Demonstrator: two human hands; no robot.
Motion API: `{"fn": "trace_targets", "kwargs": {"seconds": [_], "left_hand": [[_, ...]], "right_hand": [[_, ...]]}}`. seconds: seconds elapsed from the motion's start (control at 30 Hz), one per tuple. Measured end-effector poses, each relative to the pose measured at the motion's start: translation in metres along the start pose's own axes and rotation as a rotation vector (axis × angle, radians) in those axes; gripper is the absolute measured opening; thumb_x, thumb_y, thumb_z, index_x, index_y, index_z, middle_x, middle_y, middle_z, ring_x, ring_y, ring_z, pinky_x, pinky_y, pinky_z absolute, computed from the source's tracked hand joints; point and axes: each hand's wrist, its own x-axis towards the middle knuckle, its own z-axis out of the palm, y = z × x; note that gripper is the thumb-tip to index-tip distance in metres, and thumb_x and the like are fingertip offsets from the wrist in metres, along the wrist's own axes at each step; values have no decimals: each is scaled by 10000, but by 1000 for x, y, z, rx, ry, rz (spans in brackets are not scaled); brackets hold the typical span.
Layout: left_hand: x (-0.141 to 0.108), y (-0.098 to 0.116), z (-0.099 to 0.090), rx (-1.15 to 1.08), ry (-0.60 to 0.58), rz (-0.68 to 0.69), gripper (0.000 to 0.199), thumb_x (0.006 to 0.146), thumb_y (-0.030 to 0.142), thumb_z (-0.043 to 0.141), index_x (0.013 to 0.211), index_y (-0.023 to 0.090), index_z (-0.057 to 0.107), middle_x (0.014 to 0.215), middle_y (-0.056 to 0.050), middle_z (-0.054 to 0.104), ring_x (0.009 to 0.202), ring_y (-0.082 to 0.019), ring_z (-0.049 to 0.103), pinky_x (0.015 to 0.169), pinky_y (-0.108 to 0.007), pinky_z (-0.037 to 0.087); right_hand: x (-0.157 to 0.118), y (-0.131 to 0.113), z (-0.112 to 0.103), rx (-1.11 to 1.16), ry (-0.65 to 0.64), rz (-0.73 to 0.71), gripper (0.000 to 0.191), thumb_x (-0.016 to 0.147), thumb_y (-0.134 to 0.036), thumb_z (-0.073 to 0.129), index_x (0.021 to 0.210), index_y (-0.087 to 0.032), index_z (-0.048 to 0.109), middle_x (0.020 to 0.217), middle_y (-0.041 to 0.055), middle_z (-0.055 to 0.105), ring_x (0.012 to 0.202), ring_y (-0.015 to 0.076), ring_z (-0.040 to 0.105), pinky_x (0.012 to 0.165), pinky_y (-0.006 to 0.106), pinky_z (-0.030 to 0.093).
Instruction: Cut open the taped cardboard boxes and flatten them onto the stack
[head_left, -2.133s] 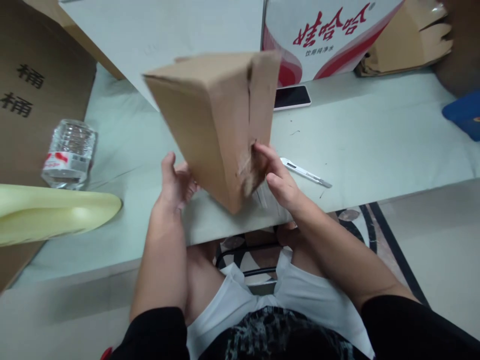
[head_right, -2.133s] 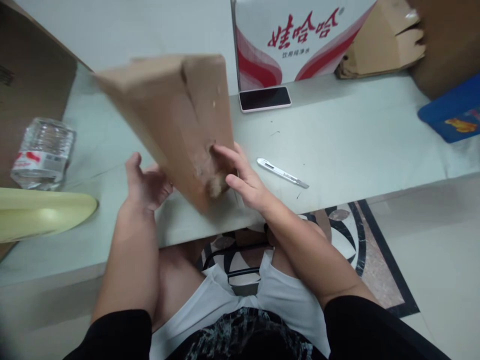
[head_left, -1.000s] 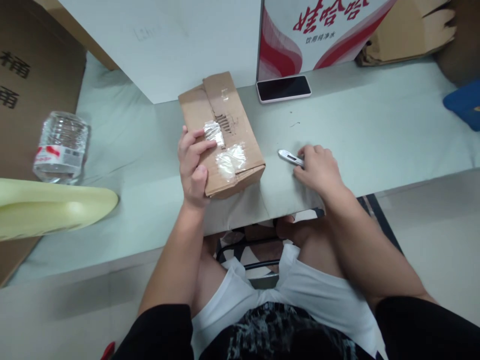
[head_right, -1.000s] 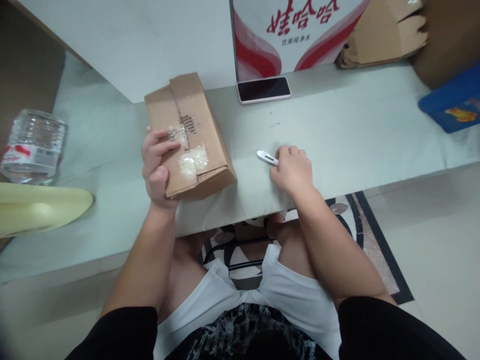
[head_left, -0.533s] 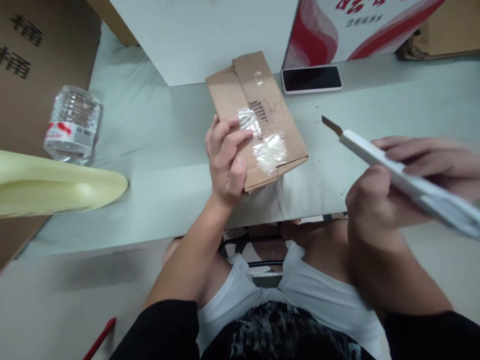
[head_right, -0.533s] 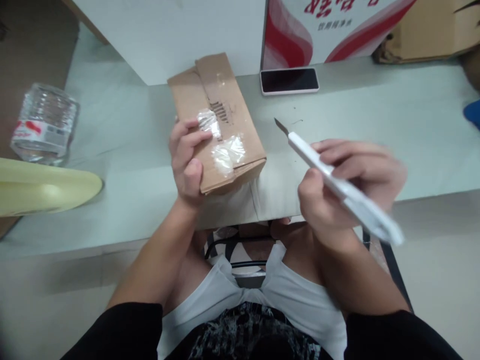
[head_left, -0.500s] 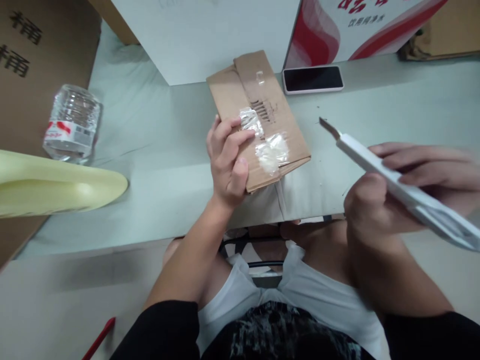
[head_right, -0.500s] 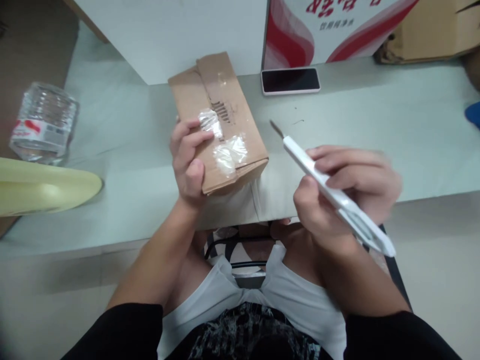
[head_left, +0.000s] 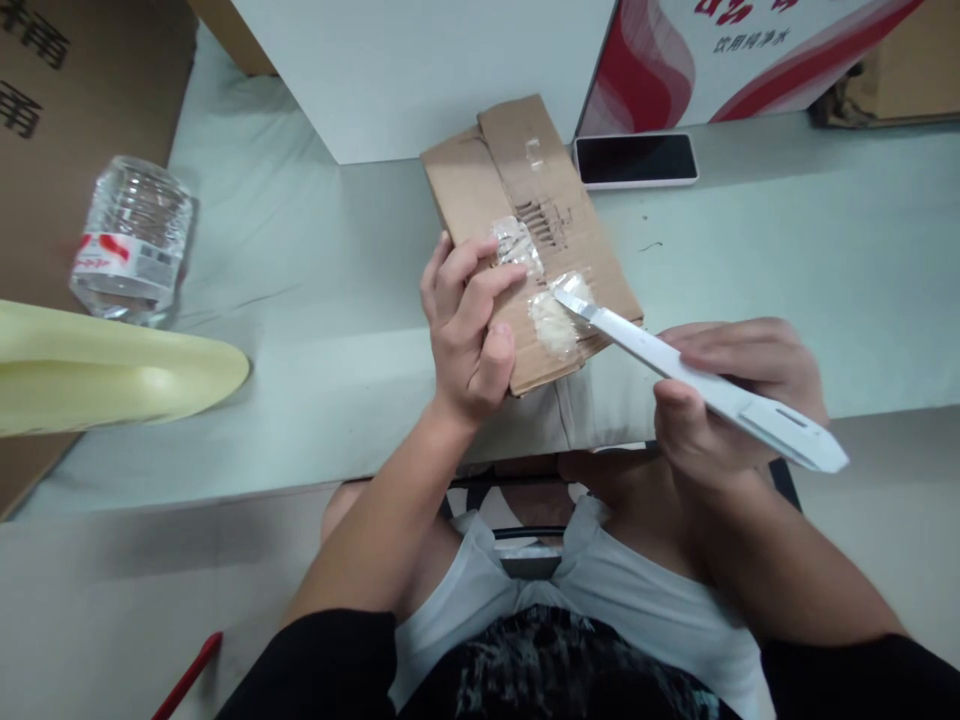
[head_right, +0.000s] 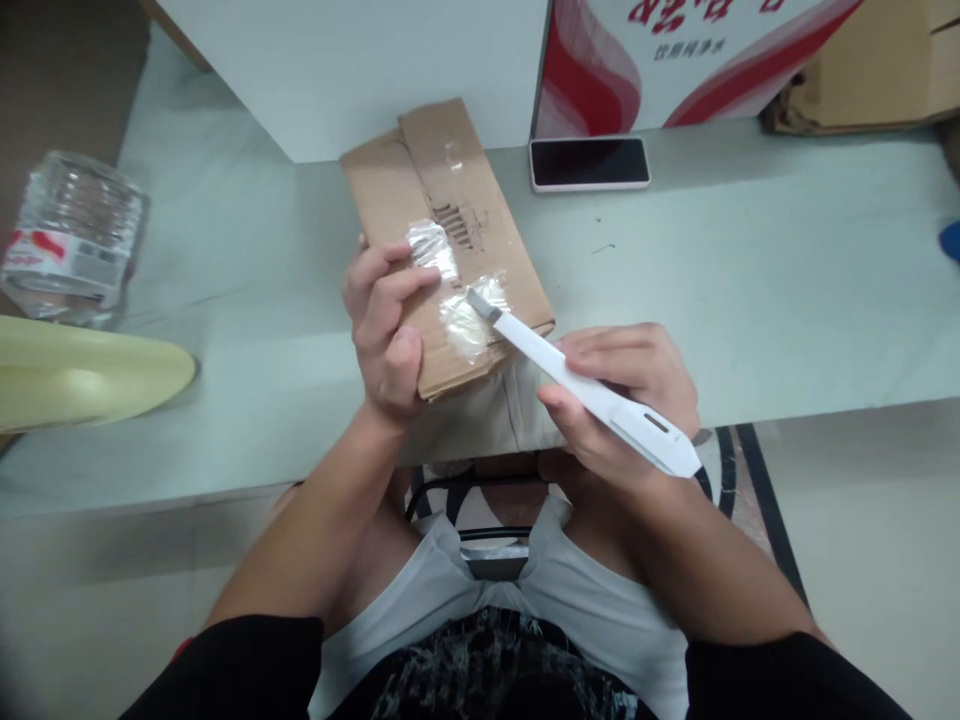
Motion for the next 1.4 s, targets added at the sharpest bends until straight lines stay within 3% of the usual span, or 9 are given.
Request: {"fn": "trace_targets", "kwargs": {"seconds": [0.17, 0.23, 0.33, 0.53, 0.67, 0.93, 1.1, 1.4], "left_hand": [[-1, 1, 1, 12, -19, -58, 481, 1047, 573, 290, 1211, 300, 651, 1369, -73, 643, 1355, -294, 575, 1309, -565, 302], [-1, 1, 1, 6, -13, -63, 480, 1047, 572, 293, 1207, 297, 651, 1366, -77, 640, 1351, -296, 577, 1305, -565, 306], [-1, 0, 2, -22, 10, -23, 450, 1049, 524, 321, 1206, 267, 655, 1345, -89, 631, 1308, -294, 593, 1283, -579, 337], [-1, 0, 3, -17, 7, -9, 441, 1044, 520, 317, 1222, 279, 640, 1347, -70, 619, 1306, -299, 588, 1276, -611, 340], [-1, 0, 2, 27, -2, -29, 464, 1054, 549, 264, 1224, 310, 624, 1344, -44, 625, 1312, -288, 594, 1285, -598, 333], [-1, -2, 3, -31, -10, -36, 456, 1026, 561, 323, 1191, 282, 645, 1355, -80, 641, 1324, -303, 580, 1307, -588, 285], [0, 0, 2, 15, 8, -24, 440, 1028, 516, 313, 1199, 284, 645, 1329, -84, 647, 1304, -286, 592, 1279, -574, 348], [0, -1, 3, 16, 23, 5, 428, 1034, 490, 327, 1205, 271, 652, 1320, -85, 647, 1283, -269, 597, 1276, -533, 355]], "right_hand": [[8, 4, 8, 145, 152, -113, 285, 916, -469, 762, 820, -224, 653, 603, -41, 515, 507, 123, 580, 433, 290, 474], [12, 7, 13, 205, 218, -153, 382, 930, -557, 716, 787, -209, 649, 569, -47, 466, 477, 107, 540, 404, 270, 411], [13, 11, 17, 165, 292, -137, 477, 964, -645, 614, 785, -209, 684, 640, -14, 513, 532, 108, 549, 448, 285, 407], [5, 12, 10, 143, 175, -11, 423, 979, -640, 591, 947, -258, 768, 732, -1, 583, 610, 127, 576, 527, 312, 434], [3, 10, 10, 218, 118, 0, 391, 955, -632, 637, 911, -260, 749, 697, -26, 566, 568, 109, 569, 509, 293, 430], [0, 5, 10, 156, 137, 61, 400, 907, -644, 692, 914, -247, 741, 649, -36, 595, 517, 110, 572, 473, 289, 449], [-4, 7, 8, 216, 153, 109, 402, 892, -627, 725, 1005, -241, 722, 659, -43, 600, 513, 114, 588, 465, 279, 481], [-1, -2, 15, 233, 170, 124, 253, 941, -473, 723, 920, -228, 660, 603, -67, 579, 459, 93, 586, 425, 232, 465]]}}
